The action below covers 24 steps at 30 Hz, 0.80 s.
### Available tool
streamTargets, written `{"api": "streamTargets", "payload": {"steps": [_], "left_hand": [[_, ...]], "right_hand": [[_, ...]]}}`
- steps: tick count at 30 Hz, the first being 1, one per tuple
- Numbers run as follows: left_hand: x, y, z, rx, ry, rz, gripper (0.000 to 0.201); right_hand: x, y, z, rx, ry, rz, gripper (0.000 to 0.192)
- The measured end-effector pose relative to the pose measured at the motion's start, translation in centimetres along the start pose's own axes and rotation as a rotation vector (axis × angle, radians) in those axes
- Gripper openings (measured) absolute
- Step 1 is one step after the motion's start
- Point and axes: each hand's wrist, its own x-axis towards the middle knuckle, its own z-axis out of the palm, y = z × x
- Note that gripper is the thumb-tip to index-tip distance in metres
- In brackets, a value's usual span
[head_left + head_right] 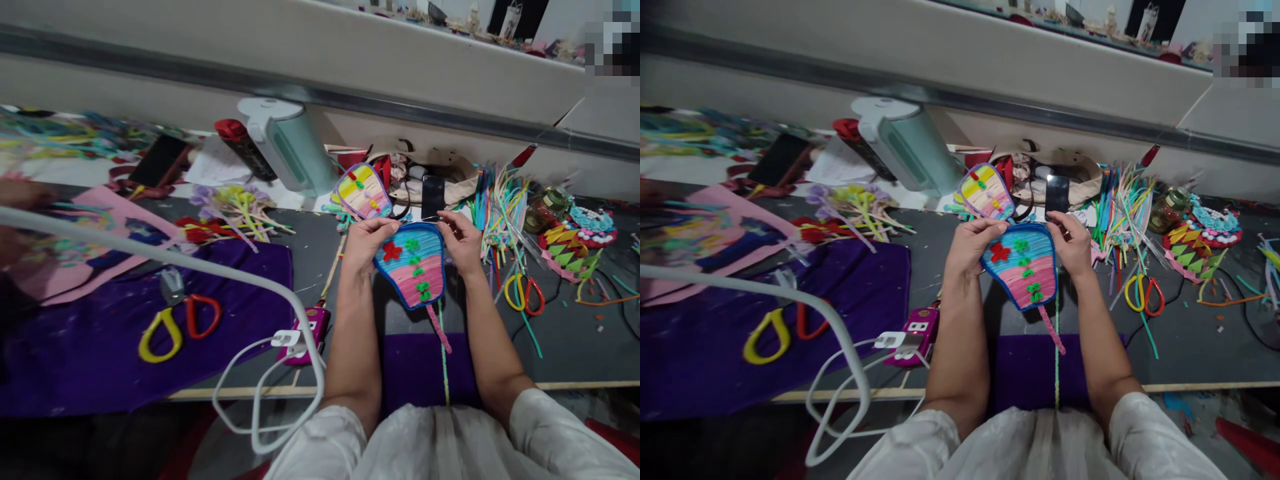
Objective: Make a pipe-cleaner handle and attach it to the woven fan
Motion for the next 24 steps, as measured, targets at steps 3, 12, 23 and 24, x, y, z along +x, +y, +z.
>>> {"api": "streamTargets", "payload": {"steps": [3, 12, 23, 24], "left_hand": [[-0.08, 0.10, 0.03, 0.004, -0.004, 0.008, 0.031], [-0.38, 0.35, 0.01, 0.030, -0.017, 0.050, 0.033], [-0.73, 0.55, 0.20, 0.080, -0.033, 0.082, 0.028], [-0.75, 0.55, 0.25, 0.079, -0.035, 0.090, 0.028]], "right_hand": [[0.47, -0.44, -0.10, -0.135, -0.026, -0.113, 0.022], [0.50, -0.18, -0.44, -0.459, -0.097, -0.231, 0.027], [1.09, -0.85, -0.96, -0.562, -0.156, -0.287, 0.023], [1.14, -0.86, -0.95, -0.565, -0.159, -0.290, 0.022]]}}
